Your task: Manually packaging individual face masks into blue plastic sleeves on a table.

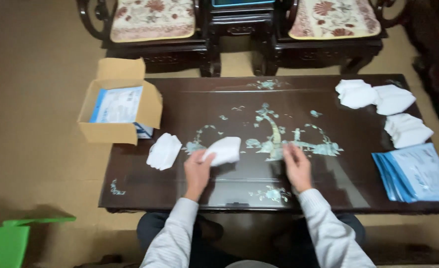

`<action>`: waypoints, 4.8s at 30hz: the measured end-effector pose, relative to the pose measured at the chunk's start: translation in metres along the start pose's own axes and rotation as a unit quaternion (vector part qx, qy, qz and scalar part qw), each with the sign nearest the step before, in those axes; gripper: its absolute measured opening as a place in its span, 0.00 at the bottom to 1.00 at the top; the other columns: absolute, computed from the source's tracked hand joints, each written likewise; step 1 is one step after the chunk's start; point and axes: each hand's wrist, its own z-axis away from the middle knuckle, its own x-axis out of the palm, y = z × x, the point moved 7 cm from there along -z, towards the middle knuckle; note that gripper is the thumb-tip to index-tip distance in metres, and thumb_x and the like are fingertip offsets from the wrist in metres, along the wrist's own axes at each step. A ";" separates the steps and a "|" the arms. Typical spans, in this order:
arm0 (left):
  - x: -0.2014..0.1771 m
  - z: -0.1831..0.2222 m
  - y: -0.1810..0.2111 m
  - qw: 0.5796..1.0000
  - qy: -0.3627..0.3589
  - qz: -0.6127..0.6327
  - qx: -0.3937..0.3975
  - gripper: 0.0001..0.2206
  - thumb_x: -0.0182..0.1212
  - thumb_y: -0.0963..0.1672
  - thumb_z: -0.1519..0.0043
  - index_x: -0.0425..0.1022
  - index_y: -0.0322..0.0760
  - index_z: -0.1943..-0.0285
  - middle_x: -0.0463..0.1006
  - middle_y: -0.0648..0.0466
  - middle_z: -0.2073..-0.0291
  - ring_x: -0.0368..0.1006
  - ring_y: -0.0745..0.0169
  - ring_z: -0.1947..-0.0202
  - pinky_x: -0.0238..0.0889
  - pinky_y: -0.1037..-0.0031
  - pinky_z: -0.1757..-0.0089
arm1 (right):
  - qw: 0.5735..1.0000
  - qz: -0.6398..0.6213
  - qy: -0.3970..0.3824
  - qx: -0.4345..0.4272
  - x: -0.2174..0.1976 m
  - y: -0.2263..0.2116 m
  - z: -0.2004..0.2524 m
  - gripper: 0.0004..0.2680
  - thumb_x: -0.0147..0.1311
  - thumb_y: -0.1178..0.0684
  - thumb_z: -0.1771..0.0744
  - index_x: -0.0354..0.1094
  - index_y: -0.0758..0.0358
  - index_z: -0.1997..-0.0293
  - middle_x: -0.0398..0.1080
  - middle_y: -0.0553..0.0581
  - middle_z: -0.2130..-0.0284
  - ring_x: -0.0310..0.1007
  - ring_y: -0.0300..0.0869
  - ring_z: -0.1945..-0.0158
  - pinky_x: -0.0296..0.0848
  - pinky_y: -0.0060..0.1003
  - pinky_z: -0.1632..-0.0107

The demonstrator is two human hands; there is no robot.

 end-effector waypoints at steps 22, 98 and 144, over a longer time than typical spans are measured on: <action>0.152 0.048 -0.043 0.895 -0.225 0.235 -0.307 0.17 0.68 0.45 0.37 0.74 0.26 0.46 0.82 0.34 0.59 0.84 0.46 0.65 0.82 0.62 0.64 | 0.882 -0.228 -0.180 0.370 0.109 0.035 0.022 0.06 0.66 0.55 0.36 0.73 0.67 0.66 0.75 0.62 0.80 0.80 0.48 0.78 0.83 0.40 0.70; 0.124 0.068 -0.004 0.855 -0.186 0.296 -0.384 0.17 0.61 0.41 0.35 0.73 0.28 0.38 0.81 0.44 0.48 0.76 0.49 0.51 0.72 0.61 0.53 | 0.828 0.556 0.067 0.028 -0.307 0.171 -0.017 0.19 0.43 0.36 0.30 0.66 0.57 0.39 0.72 0.61 0.42 0.73 0.61 0.44 0.73 0.60 0.54; 0.127 0.067 -0.013 0.857 -0.193 0.290 -0.380 0.16 0.61 0.41 0.35 0.73 0.31 0.38 0.81 0.45 0.48 0.75 0.50 0.51 0.71 0.64 0.56 | 0.809 0.580 0.020 0.089 -0.320 0.194 -0.050 0.12 0.42 0.45 0.29 0.76 0.52 0.55 0.79 0.54 0.52 0.76 0.55 0.50 0.73 0.49 0.50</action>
